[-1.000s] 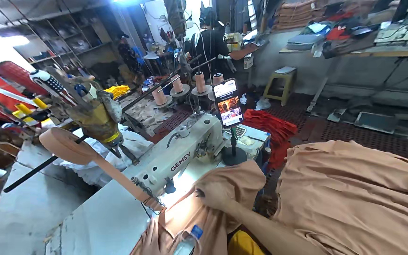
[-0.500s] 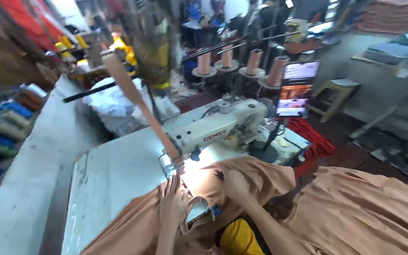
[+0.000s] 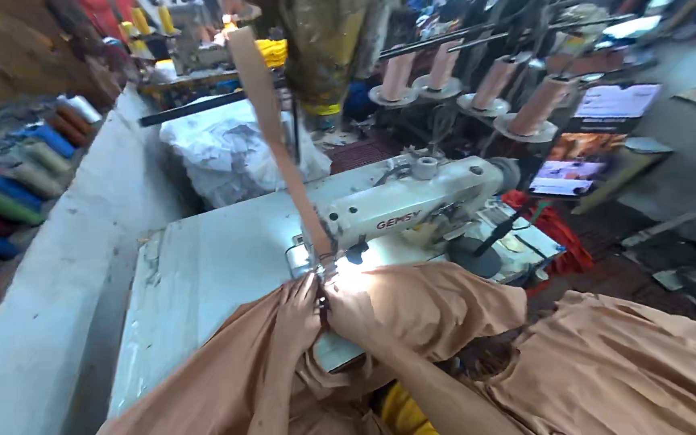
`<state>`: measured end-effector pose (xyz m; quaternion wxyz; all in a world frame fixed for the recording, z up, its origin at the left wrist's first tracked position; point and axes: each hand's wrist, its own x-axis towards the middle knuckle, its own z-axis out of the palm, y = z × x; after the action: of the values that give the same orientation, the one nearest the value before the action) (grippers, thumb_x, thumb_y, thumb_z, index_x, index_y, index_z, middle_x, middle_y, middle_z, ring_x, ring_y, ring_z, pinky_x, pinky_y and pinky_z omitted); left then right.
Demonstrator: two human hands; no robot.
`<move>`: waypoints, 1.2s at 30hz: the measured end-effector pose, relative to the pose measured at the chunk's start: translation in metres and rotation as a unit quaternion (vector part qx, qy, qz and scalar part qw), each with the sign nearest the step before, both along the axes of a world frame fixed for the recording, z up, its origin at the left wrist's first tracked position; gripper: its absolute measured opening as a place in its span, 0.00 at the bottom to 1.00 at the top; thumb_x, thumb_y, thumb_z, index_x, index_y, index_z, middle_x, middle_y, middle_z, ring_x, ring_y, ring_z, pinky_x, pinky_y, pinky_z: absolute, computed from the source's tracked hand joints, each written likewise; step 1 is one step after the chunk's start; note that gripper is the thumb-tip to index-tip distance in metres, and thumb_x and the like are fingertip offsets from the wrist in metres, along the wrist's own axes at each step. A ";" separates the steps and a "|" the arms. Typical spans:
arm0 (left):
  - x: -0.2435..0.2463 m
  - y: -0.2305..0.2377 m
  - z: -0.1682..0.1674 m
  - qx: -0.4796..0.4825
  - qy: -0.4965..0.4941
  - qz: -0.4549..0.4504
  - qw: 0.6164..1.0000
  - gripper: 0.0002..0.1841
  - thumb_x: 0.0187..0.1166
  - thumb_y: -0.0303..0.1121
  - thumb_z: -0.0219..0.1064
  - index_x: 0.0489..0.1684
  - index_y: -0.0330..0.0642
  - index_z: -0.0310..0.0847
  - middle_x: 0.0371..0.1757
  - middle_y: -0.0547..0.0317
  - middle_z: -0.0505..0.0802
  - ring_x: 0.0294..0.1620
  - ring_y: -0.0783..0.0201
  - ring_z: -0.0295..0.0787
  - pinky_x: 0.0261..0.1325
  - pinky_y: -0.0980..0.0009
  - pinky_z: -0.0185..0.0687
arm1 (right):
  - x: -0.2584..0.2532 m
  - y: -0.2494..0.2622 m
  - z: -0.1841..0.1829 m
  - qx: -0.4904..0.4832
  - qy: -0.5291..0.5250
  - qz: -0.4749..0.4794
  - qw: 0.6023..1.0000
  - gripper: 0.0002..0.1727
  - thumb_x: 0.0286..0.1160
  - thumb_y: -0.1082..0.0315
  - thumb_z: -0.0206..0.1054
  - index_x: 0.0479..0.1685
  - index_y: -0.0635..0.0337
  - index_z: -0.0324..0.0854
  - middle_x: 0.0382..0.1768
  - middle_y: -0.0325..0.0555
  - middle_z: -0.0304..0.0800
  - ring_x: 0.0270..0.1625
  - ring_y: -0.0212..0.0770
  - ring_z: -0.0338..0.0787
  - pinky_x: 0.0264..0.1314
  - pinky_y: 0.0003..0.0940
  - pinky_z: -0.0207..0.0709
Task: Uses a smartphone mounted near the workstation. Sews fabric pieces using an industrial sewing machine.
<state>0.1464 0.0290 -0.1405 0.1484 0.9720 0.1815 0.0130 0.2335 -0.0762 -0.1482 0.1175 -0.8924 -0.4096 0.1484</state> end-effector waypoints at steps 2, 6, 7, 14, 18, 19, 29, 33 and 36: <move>0.003 0.002 -0.015 0.011 -0.064 0.008 0.998 0.24 0.86 0.35 0.52 0.77 0.40 0.80 0.83 0.54 0.80 0.87 0.53 0.70 0.91 0.50 0.55 | 0.001 -0.007 -0.002 0.034 0.010 -0.001 0.999 0.26 0.77 0.59 0.60 0.76 0.48 0.79 0.54 0.56 0.93 0.52 0.61 0.94 0.47 0.65 0.83; 0.014 0.034 -0.050 0.049 -0.160 -0.035 0.985 0.27 0.90 0.46 0.48 0.74 0.40 0.82 0.79 0.49 0.84 0.83 0.48 0.76 0.88 0.41 0.58 | 0.002 -0.020 0.004 0.031 0.070 0.019 0.997 0.28 0.76 0.61 0.64 0.78 0.47 0.77 0.58 0.56 0.91 0.55 0.62 0.92 0.49 0.66 0.83; 0.019 0.043 -0.053 0.053 -0.165 -0.045 0.984 0.26 0.89 0.45 0.48 0.73 0.40 0.83 0.78 0.48 0.84 0.83 0.47 0.75 0.88 0.40 0.56 | 0.003 -0.021 0.006 0.030 0.075 0.025 0.996 0.26 0.77 0.61 0.65 0.77 0.48 0.78 0.60 0.55 0.91 0.58 0.61 0.91 0.51 0.66 0.83; 0.024 0.028 -0.028 0.008 -0.263 0.089 0.961 0.19 0.83 0.31 0.59 0.65 0.30 0.84 0.73 0.34 0.85 0.78 0.37 0.78 0.82 0.40 0.67 | 0.017 -0.019 0.006 0.054 0.081 0.045 0.994 0.21 0.77 0.64 0.63 0.69 0.51 0.83 0.61 0.55 0.90 0.60 0.60 0.91 0.54 0.67 0.82; 0.004 -0.023 -0.033 -0.234 -0.337 0.168 0.896 0.16 0.87 0.27 0.54 0.65 0.26 0.79 0.52 0.43 0.92 0.50 0.59 0.92 0.59 0.60 0.88 | 0.031 -0.021 0.001 0.078 0.125 0.048 0.988 0.22 0.82 0.60 0.59 0.73 0.49 0.81 0.57 0.57 0.92 0.62 0.61 0.90 0.62 0.68 0.79; -0.001 -0.026 -0.040 -0.214 -0.327 0.153 0.908 0.15 0.85 0.27 0.56 0.61 0.28 0.82 0.48 0.45 0.93 0.44 0.60 0.94 0.52 0.60 0.92 | 0.035 -0.024 -0.004 0.112 0.142 0.042 0.983 0.22 0.80 0.59 0.61 0.73 0.49 0.82 0.54 0.57 0.93 0.60 0.59 0.91 0.62 0.65 0.80; -0.008 -0.027 -0.046 -0.092 -0.232 0.058 0.967 0.13 0.83 0.39 0.67 0.47 0.39 0.93 0.54 0.47 0.94 0.58 0.50 0.92 0.64 0.48 0.85 | 0.035 -0.053 -0.032 0.322 0.163 -0.057 0.931 0.24 0.84 0.48 0.63 0.62 0.57 0.89 0.42 0.46 0.94 0.44 0.40 0.92 0.55 0.42 0.86; -0.011 -0.024 -0.042 -0.147 -0.276 0.094 0.945 0.16 0.86 0.36 0.62 0.55 0.31 0.88 0.54 0.43 0.94 0.58 0.52 0.93 0.68 0.53 0.84 | 0.037 -0.060 -0.026 0.256 0.173 -0.031 0.951 0.33 0.82 0.35 0.58 0.74 0.50 0.81 0.40 0.44 0.93 0.42 0.42 0.91 0.51 0.48 0.85; -0.011 -0.023 -0.053 -0.125 -0.327 0.098 0.932 0.13 0.84 0.34 0.64 0.49 0.33 0.90 0.49 0.46 0.95 0.53 0.54 0.94 0.64 0.55 0.87 | 0.037 -0.065 -0.026 0.210 0.129 -0.003 0.969 0.32 0.88 0.38 0.51 0.76 0.49 0.80 0.53 0.47 0.94 0.55 0.44 0.92 0.62 0.51 0.84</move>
<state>0.1351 0.0055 -0.1937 0.3174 0.8650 0.2177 0.3219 0.2702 -0.1410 -0.1743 0.3548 -0.8223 -0.4099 0.1727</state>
